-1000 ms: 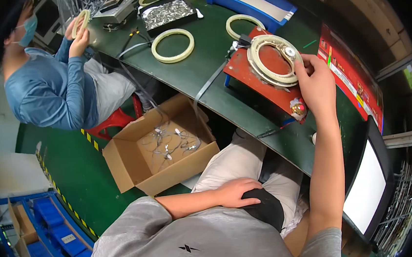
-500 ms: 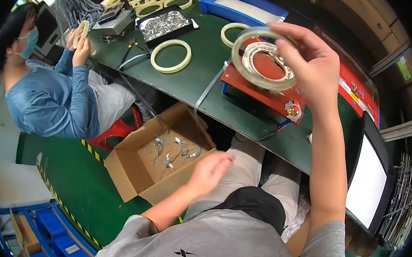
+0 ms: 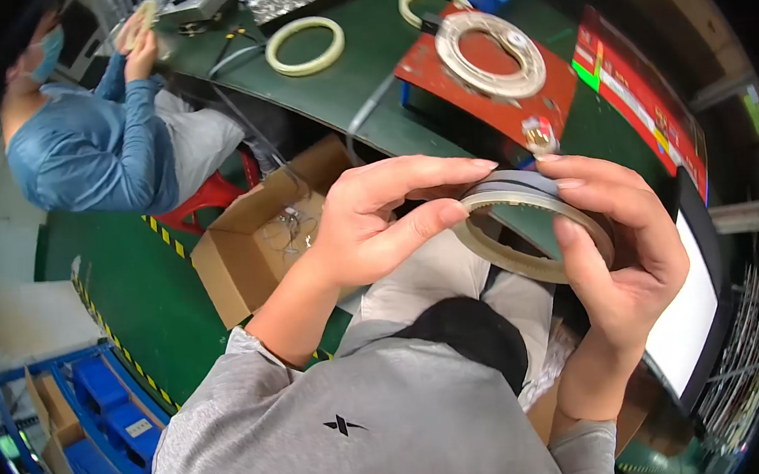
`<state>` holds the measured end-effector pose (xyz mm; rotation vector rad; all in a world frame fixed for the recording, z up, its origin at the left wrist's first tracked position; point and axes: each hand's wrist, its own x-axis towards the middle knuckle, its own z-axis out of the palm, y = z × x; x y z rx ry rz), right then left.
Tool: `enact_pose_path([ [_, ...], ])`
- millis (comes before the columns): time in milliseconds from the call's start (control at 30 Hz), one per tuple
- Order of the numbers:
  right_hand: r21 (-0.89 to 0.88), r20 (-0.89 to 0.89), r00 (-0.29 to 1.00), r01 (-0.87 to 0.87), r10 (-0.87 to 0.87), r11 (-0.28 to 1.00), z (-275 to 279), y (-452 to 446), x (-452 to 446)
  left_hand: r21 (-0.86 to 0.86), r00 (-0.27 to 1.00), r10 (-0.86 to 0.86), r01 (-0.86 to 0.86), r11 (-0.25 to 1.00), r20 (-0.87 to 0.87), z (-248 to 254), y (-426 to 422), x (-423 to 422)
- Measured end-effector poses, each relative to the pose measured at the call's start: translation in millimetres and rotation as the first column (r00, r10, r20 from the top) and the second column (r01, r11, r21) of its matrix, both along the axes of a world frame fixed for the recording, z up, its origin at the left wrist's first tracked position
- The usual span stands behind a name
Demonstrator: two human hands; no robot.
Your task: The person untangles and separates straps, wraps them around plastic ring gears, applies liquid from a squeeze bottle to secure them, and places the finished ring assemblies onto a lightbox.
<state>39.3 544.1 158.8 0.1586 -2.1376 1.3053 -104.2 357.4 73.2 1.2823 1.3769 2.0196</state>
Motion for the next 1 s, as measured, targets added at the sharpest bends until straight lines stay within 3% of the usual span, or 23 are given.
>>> enact_pose_path([
  [67,-0.147,0.039,0.999,0.028,-0.022,0.989,-10,2,22,0.072,0.996,0.05,-0.045,0.996,-0.07,-18,8,13],
  [133,-0.291,0.032,0.999,0.01,-0.001,0.957,-24,5,41,0.02,0.998,0.017,-0.015,1.0,-0.054,-22,8,27],
  [200,-0.342,0.039,0.999,0.001,0.013,0.94,-39,13,65,0.025,0.992,-0.007,0.01,1.0,-0.126,-29,13,38],
  [267,-0.324,0.031,0.999,0.036,-0.027,0.945,-48,19,85,0.001,0.999,-0.034,0.034,0.999,-0.007,-15,27,60],
  [400,-0.246,0.001,0.998,0.061,-0.062,0.967,-55,33,118,-0.029,0.968,-0.092,0.087,0.996,-0.235,-16,50,68],
  [533,-0.46,-0.011,0.986,0.14,-0.164,0.877,-67,27,134,0.01,0.915,-0.037,0.045,0.999,-0.402,-21,69,79],
  [600,-0.505,0.192,0.965,0.251,-0.176,0.826,-66,28,142,0.015,0.843,0.018,-0.012,1.0,-0.538,-13,77,82],
  [633,-0.503,0.351,0.925,0.32,-0.148,0.803,-66,28,147,0.023,0.835,0.017,-0.005,1.0,-0.55,-15,81,83],
  [700,-0.535,0.472,0.879,0.35,-0.072,0.769,-70,30,152,0.03,0.82,0.015,0.003,1.0,-0.572,-21,86,87],
  [733,-0.546,0.529,0.848,0.368,-0.031,0.753,-72,31,155,-0.013,0.877,-0.017,0.012,1.0,-0.479,-24,86,92],
  [800,-0.583,0.468,0.881,0.364,-0.067,0.726,-79,33,160,-0.105,0.961,-0.063,0.036,0.994,-0.271,-27,85,102],
  [900,-0.616,0.283,0.946,0.306,-0.158,0.726,-97,33,166,-0.253,0.916,-0.213,0.129,0.959,-0.341,-27,85,94],
  [1000,-0.612,0.217,0.973,0.198,-0.078,0.766,-114,40,175,-0.145,0.916,-0.158,0.112,0.983,-0.369,-40,89,100],
])
